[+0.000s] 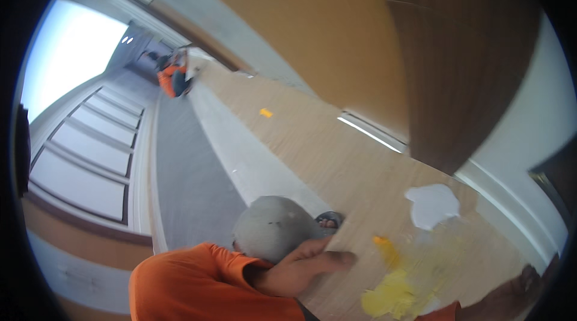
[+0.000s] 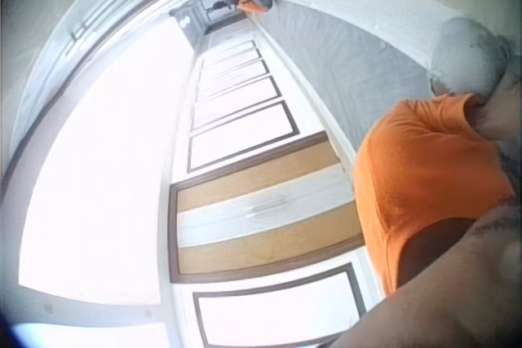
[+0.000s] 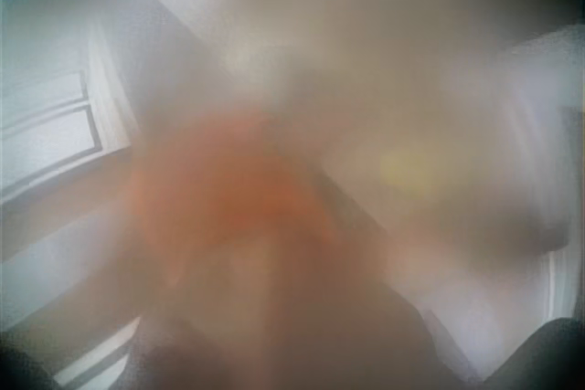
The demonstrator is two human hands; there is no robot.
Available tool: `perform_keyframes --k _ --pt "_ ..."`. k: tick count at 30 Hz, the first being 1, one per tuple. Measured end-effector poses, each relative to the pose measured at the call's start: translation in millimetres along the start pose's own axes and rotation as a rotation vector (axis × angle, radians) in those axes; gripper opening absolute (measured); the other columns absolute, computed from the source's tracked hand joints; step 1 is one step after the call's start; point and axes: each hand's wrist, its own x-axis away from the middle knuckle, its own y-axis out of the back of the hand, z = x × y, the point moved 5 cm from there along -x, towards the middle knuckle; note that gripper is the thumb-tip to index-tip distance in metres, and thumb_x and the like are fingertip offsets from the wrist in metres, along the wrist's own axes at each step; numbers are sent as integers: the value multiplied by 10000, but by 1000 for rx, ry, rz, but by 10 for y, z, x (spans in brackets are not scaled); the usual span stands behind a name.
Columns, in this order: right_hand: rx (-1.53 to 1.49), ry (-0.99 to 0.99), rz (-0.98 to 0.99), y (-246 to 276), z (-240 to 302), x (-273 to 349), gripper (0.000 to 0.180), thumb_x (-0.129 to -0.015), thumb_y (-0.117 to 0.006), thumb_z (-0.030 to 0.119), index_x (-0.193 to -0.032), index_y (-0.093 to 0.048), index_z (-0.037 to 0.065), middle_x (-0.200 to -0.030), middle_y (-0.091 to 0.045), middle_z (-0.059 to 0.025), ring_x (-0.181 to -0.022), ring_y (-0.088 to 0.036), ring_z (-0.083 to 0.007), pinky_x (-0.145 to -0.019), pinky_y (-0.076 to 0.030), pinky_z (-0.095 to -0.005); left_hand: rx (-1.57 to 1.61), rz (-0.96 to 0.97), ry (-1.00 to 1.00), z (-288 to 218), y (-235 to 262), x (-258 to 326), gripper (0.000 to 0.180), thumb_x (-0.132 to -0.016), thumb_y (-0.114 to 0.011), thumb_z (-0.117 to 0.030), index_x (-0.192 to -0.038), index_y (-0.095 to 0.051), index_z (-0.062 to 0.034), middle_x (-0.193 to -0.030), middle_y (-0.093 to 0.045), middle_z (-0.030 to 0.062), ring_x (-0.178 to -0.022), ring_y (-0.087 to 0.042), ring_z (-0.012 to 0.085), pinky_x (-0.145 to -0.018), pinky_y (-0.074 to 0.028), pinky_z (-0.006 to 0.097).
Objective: The person applies yellow caulk to the seams between the wall and the wooden trim using a small putty knife. They repeatedly scoop caulk from a wooden board and smooth it into the gaps along the baseboard and door frame.
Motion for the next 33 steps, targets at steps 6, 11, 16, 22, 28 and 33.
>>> perform_keyframes --k 6,11,16,22,28,33 --pt "-492 -64 90 766 -1932 -765 478 -1014 -487 103 -1455 -503 -83 -1478 -555 -201 -1165 -623 -190 -959 -501 -308 -256 -414 -176 1402 -958 -1090 416 -901 -640 -130 -1282 -614 37 -1182 -687 104 -1037 -666 226 -959 -506 334" --pt "-719 109 -64 1921 -2444 -1564 491 -957 -560 3 -1433 -513 -106 -1415 -591 -237 -1144 -652 -235 -930 -556 -349 -179 -235 -215 2427 -2546 -1696 580 -946 -616 -293 -1416 -504 30 -1251 -642 149 -1121 -635 278 -985 -500 404" --pt "-781 79 -89 2398 -2442 -1784 377 -986 -607 20 -1352 -599 -71 -1328 -631 -214 -1084 -680 -246 -856 -609 -368 -265 -148 -128 2671 -3134 -1662 594 -983 -605 -331 -1456 -466 0 -1280 -626 147 -1148 -618 290 -992 -498 415" --pt "-542 -64 -271 2560 -2371 -1970 298 -972 -683 22 -1260 -652 -53 -1089 -702 -146 -870 -691 -136 -762 -618 -293 -175 -221 -100 2955 -3539 -1458 609 -973 -614 -367 -1462 -466 -34 -1288 -624 162 -1144 -616 325 -988 -506 454" --pt "-602 -111 -293 2875 -2317 -2140 302 -946 -706 -28 -1238 -630 -35 -976 -681 -85 -822 -648 -98 -748 -570 -235 -180 -308 -111 3319 -3755 -1430 607 -964 -620 -373 -1461 -475 -57 -1280 -629 165 -1132 -619 338 -970 -518 472" --pt "-586 -62 -302 2824 -2250 -2202 360 -924 -730 -31 -1263 -606 -20 -976 -690 -76 -829 -638 -92 -736 -544 -229 -231 -163 -105 3300 -3789 -1475 612 -964 -617 -361 -1462 -475 -36 -1304 -626 179 -1147 -622 346 -974 -522 472"
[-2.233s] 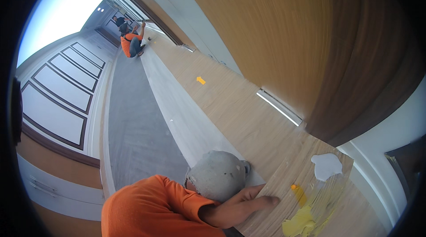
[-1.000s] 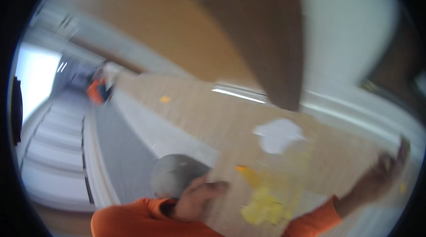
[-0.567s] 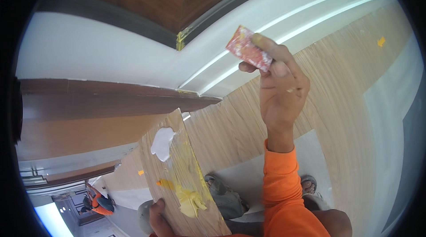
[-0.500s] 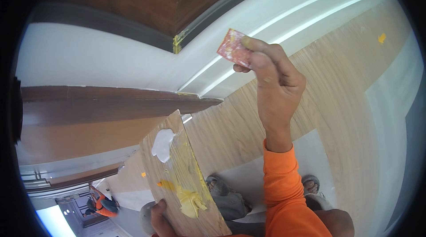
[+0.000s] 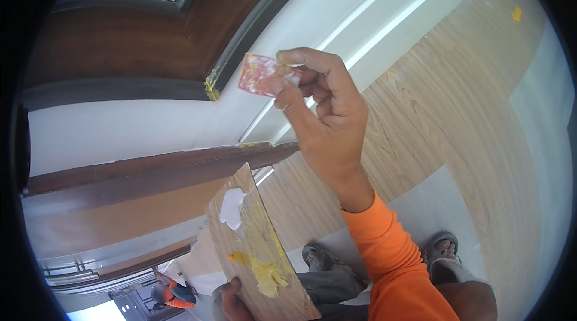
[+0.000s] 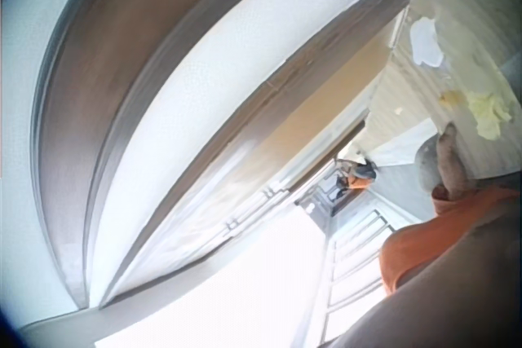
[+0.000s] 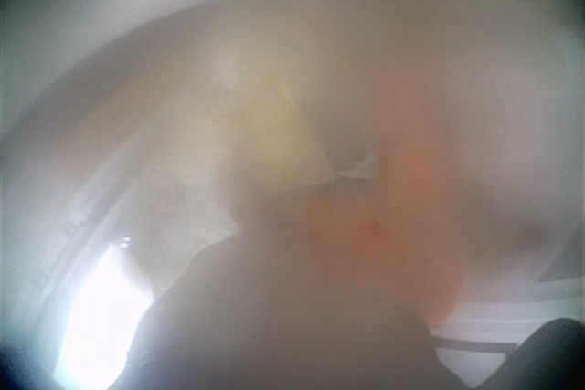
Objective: The person applies yellow caulk to the seams between the wall and the wooden trim using a small putty knife. They repeatedly scoop caulk from a wooden board and smooth it into the gaps along the baseboard and door frame.
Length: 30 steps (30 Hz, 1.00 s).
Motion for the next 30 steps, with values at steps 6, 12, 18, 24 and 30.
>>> perform_keyframes --k 6,12,18,24,30 --pt "178 82 131 -217 -25 22 354 -924 -755 3 -1239 -599 -33 -987 -680 -88 -848 -650 -101 -725 -585 -240 86 108 -91 9 -74 33 602 -972 -608 -345 -1458 -473 -16 -1306 -627 182 -1156 -624 347 -984 -524 467" --pt "69 79 76 -198 -148 32 314 -909 -763 -24 -1179 -603 -30 -1019 -691 -91 -858 -649 -101 -744 -560 -234 64 19 -28 27 -12 -100 590 -983 -597 -348 -1456 -472 -18 -1296 -628 176 -1153 -626 336 -987 -523 458" --pt "222 207 28 -319 -192 43 238 -866 -705 -78 -1081 -632 -7 -920 -737 -68 -783 -653 -74 -710 -533 -223 147 19 0 29 -3 -159 570 -994 -585 -354 -1447 -482 -23 -1273 -636 164 -1125 -629 321 -954 -528 442" --pt "167 122 30 -557 -342 114 249 -870 -721 -75 -1087 -622 -5 -939 -728 -64 -794 -655 -73 -712 -527 -222 97 -103 33 -254 -33 -94 541 -995 -592 -362 -1422 -509 -40 -1236 -649 149 -1101 -636 306 -927 -535 432" --pt "155 69 1 -792 -431 231 248 -882 -741 -67 -1089 -617 -10 -935 -712 -55 -802 -647 -63 -697 -520 -223 88 -139 59 -472 163 -139 548 -985 -614 -359 -1415 -510 -36 -1214 -654 147 -1078 -640 297 -917 -540 429"
